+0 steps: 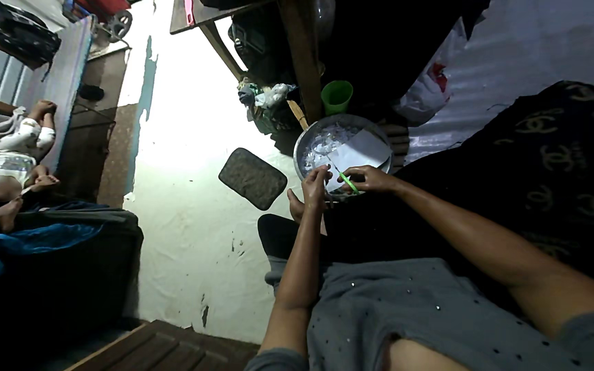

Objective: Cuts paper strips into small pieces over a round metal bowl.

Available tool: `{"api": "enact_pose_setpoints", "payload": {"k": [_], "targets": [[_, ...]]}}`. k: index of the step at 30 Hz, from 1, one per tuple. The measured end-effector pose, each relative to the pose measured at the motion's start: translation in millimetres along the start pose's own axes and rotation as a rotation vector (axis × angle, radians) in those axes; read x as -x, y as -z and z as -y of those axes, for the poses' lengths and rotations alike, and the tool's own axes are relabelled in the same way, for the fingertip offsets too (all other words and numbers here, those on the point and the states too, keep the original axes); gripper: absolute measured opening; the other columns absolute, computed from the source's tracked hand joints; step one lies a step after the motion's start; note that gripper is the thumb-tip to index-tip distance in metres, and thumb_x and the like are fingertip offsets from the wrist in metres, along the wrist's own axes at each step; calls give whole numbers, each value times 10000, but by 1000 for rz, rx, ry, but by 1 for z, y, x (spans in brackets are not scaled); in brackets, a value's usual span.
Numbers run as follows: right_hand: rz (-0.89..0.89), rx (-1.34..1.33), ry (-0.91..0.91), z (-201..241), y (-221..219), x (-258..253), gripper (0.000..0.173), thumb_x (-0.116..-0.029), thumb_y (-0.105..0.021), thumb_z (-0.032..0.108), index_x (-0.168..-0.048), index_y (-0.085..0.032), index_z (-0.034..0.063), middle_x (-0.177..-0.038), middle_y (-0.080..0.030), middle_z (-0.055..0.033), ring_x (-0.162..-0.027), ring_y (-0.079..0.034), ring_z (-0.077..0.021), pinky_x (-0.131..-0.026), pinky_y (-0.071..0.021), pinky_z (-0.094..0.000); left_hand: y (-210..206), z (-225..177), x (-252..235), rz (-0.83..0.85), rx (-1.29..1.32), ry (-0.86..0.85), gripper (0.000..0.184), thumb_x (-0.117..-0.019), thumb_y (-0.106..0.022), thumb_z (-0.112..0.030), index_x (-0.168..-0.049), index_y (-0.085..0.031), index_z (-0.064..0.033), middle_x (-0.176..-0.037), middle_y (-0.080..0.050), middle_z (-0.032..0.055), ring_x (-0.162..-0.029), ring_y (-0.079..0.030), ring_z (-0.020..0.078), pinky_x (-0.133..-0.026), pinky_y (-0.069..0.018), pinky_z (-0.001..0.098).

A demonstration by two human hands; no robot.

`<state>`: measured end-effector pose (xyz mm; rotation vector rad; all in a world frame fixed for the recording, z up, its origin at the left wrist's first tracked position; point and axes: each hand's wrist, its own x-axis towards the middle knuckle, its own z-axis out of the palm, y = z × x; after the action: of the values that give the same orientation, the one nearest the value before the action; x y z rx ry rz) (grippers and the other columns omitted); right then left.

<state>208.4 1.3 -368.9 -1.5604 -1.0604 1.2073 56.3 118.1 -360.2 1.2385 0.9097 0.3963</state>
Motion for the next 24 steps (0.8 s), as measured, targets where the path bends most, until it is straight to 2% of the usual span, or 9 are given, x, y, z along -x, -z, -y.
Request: {"api": "enact_pose_setpoints", "payload": {"k": [3,8,12,15,20,24], "targets": [[14,14,-12,3,0,0,298,-949,-692,94,-1198,-643,-62,-918,-694,-150,-770,-652,-159,-795,-557,-353,0,1,-1,-4,-15,-12,245,-1053,-567,-278,-1166,-674,-89,-895,-660,-13,-722,-570,15,-700,-497,210],[-26,14,30,-1,0,0,284,-923,-709,84,-1159,-657,-65,-841,-686,-114,-698,-625,-117,-726,-546,-309,-2,-6,5,-6,-24,-8,229,-1053,-569,-259,-1139,-677,-77,-880,-654,-8,-719,-568,26,-698,-495,218],[-45,7,20,-3,0,-1,252,-928,-697,70,-1150,-665,-44,-849,-696,-100,-694,-633,-102,-718,-553,-296,-2,-7,4,-19,-24,15,244,-1055,-563,-281,-1147,-675,-84,-882,-649,-8,-722,-561,24,-694,-487,213],[-26,-12,-6,-2,-1,-1,267,-941,-690,78,-1173,-650,-49,-879,-694,-116,-730,-644,-117,-757,-559,-311,-2,-11,6,-27,-26,4,239,-1055,-567,-258,-1151,-675,-67,-894,-646,1,-734,-560,33,-712,-488,218],[1,45,10,-1,0,-1,296,-932,-714,98,-1177,-657,-58,-883,-696,-147,-742,-642,-168,-762,-547,-366,-1,-9,7,-12,-54,4,261,-1050,-577,-281,-1187,-666,-77,-912,-654,7,-737,-567,37,-712,-495,229],[-33,73,32,2,0,0,271,-925,-722,86,-1155,-673,-49,-824,-670,-108,-689,-596,-122,-711,-524,-315,-5,-14,7,-17,-51,0,249,-1054,-567,-229,-1186,-663,-41,-919,-657,10,-750,-576,29,-744,-505,226]]}}
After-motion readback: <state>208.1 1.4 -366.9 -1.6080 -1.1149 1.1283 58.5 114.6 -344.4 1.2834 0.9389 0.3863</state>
